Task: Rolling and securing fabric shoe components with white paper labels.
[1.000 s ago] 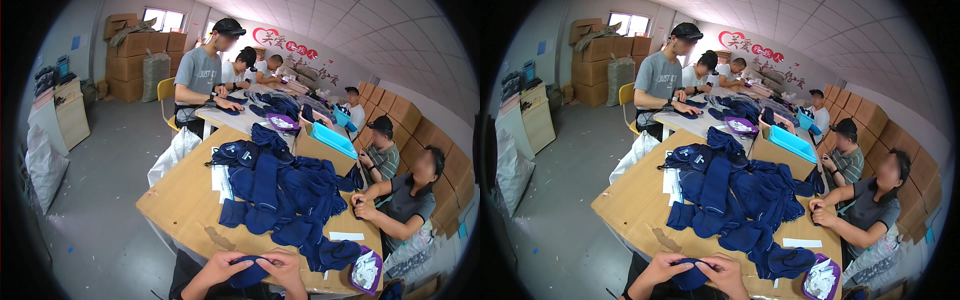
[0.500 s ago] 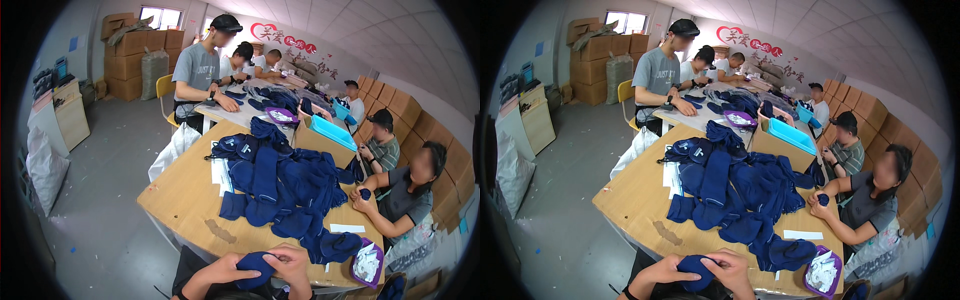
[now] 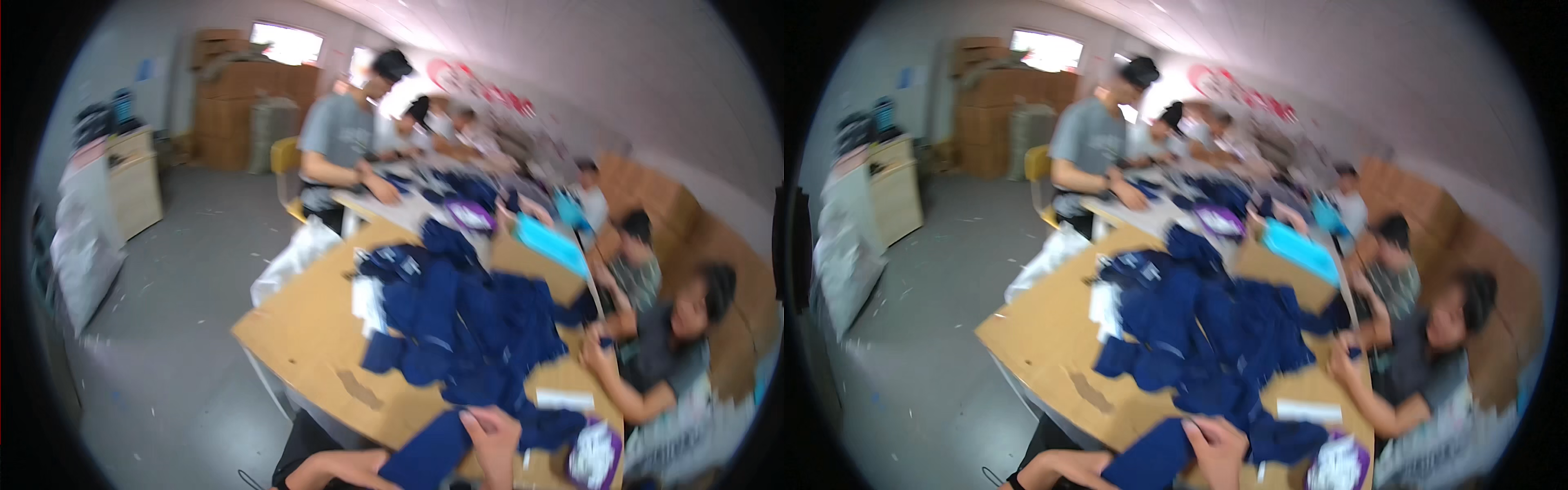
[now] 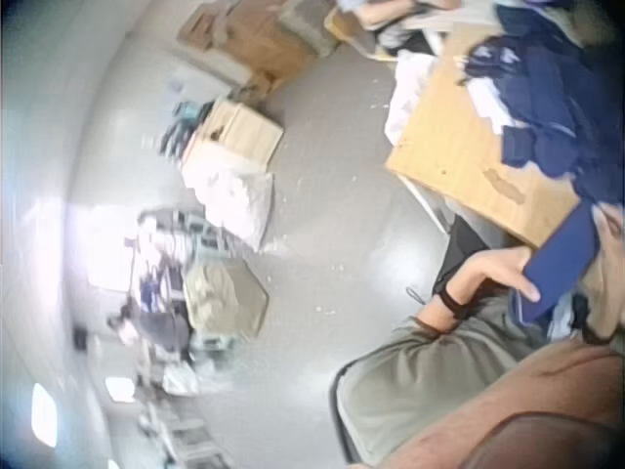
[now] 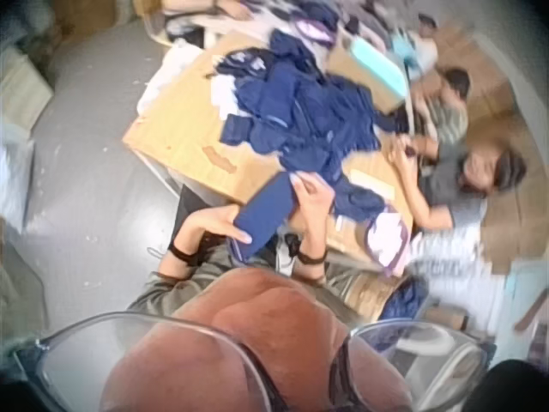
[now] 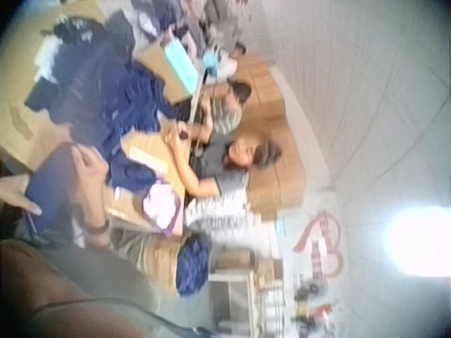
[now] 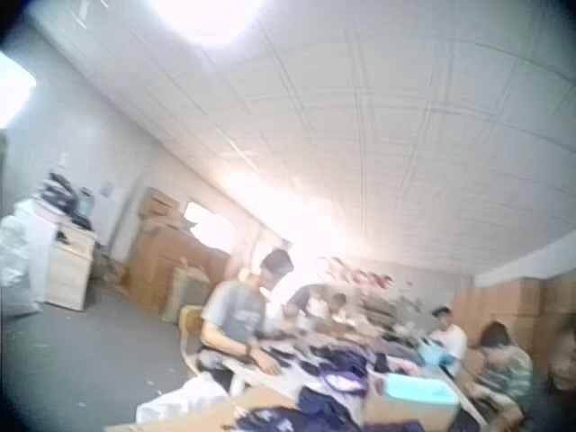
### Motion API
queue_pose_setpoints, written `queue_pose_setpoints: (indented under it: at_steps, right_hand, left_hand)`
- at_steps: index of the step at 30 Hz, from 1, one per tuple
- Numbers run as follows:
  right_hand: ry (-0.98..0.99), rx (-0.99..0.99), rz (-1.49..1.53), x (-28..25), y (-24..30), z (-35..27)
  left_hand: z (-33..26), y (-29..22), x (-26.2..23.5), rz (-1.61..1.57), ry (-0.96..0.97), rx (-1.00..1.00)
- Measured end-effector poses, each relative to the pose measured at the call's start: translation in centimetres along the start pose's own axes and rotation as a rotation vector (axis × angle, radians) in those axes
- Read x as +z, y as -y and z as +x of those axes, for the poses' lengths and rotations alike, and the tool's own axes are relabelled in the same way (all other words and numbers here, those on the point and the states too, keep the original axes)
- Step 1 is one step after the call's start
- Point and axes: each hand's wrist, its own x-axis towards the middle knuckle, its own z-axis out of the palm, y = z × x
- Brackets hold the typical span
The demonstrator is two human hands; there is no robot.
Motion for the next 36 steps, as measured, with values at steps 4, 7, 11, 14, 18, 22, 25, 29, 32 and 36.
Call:
queue_pose_setpoints:
  at_steps: [4, 7, 11, 14, 18, 22, 25, 29, 32, 36]
  right_hand:
    - [-0.156, 0.275, 0.003, -3.4, 2.0, -2.6]
    - [-0.05, 0.148, -0.148, -4.8, -4.9, -3.7]
    - [0.193, 0.085, -0.133, -6.1, -8.9, -2.5]
    - [0.235, 0.136, -0.177, -5.8, -8.6, -1.7]
    - [0.229, 0.179, -0.15, -4.5, -6.8, -1.2]
    - [0.216, 0.279, -0.08, -4.7, -11.9, -0.8]
    - [0.238, 0.381, -0.038, -4.0, -12.6, 0.5]
    - [0.178, 0.436, 0.005, -2.3, 12.3, -2.0]
    - [0.197, 0.408, -0.002, -0.6, 23.0, -3.2]
    - [0.219, 0.401, -0.008, 0.6, 33.3, -4.2]
  left_hand:
    - [1.4, 4.6, -3.0, 0.407, 0.164, -0.258]
    - [1.7, 2.3, -2.2, 0.185, 0.13, -0.097]
    - [0.4, 1.3, 0.0, 0.183, -0.44, 0.098]
    - [1.3, 1.1, -3.0, 0.343, -0.564, 0.037]
    - [0.2, -2.5, -2.1, 0.496, -0.737, -0.051]
    - [2.8, 0.6, -4.4, 0.378, -0.793, 0.21]
    - [3.0, 0.8, -4.7, 0.41, -0.884, 0.251]
    - [5.3, 1.5, -6.7, 0.853, -0.828, 0.097]
    - [6.1, 3.4, -8.9, 0.682, -0.913, 0.185]
    - [6.4, 3.6, -9.4, 0.928, -0.964, 0.162]
